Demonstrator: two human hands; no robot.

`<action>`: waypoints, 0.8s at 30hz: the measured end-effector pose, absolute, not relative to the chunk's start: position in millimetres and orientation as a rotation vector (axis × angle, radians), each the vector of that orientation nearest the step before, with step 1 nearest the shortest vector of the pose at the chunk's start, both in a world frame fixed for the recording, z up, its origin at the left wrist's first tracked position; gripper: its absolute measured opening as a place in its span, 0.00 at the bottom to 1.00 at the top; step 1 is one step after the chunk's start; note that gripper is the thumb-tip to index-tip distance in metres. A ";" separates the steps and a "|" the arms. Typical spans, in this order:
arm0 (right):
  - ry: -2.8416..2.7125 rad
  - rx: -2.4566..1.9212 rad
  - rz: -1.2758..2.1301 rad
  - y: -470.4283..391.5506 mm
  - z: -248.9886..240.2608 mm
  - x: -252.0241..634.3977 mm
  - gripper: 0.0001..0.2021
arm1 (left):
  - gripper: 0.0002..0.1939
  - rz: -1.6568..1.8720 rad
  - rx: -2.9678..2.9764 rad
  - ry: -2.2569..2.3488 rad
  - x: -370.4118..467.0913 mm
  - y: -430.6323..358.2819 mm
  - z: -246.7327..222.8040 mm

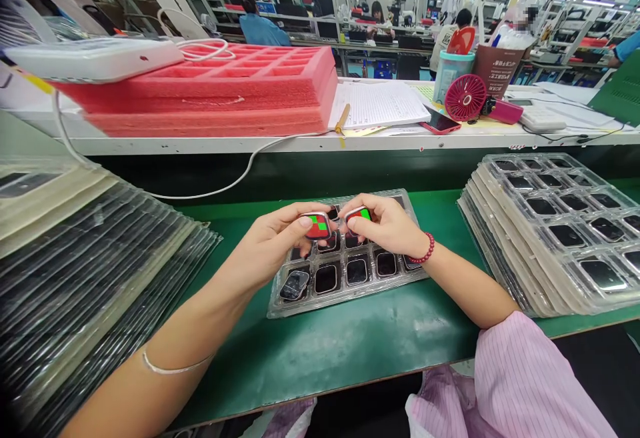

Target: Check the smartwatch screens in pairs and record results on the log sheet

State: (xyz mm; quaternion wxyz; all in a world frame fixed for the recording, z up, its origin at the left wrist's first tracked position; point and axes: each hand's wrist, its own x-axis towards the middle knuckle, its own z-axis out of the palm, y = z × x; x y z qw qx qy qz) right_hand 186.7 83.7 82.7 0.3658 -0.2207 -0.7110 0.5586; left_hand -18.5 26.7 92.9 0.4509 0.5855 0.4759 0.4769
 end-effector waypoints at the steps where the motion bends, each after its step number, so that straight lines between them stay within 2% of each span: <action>1: -1.832 -0.570 1.420 83.3 82.9 186.8 0.08 | 0.20 1.174 1.454 1.168 -18.9 26.8 92.3; 7: -1.884 -0.551 1.324 83.0 83.2 187.8 0.09 | 0.21 1.146 1.499 1.157 -19.8 25.5 89.6; 17: -2.017 -0.601 1.123 82.9 78.7 187.4 0.17 | 0.20 1.196 1.501 1.173 -16.4 26.4 86.8; 24: -2.017 -0.588 1.136 82.5 79.9 187.8 0.11 | 0.16 1.216 1.481 1.167 -15.1 25.4 89.1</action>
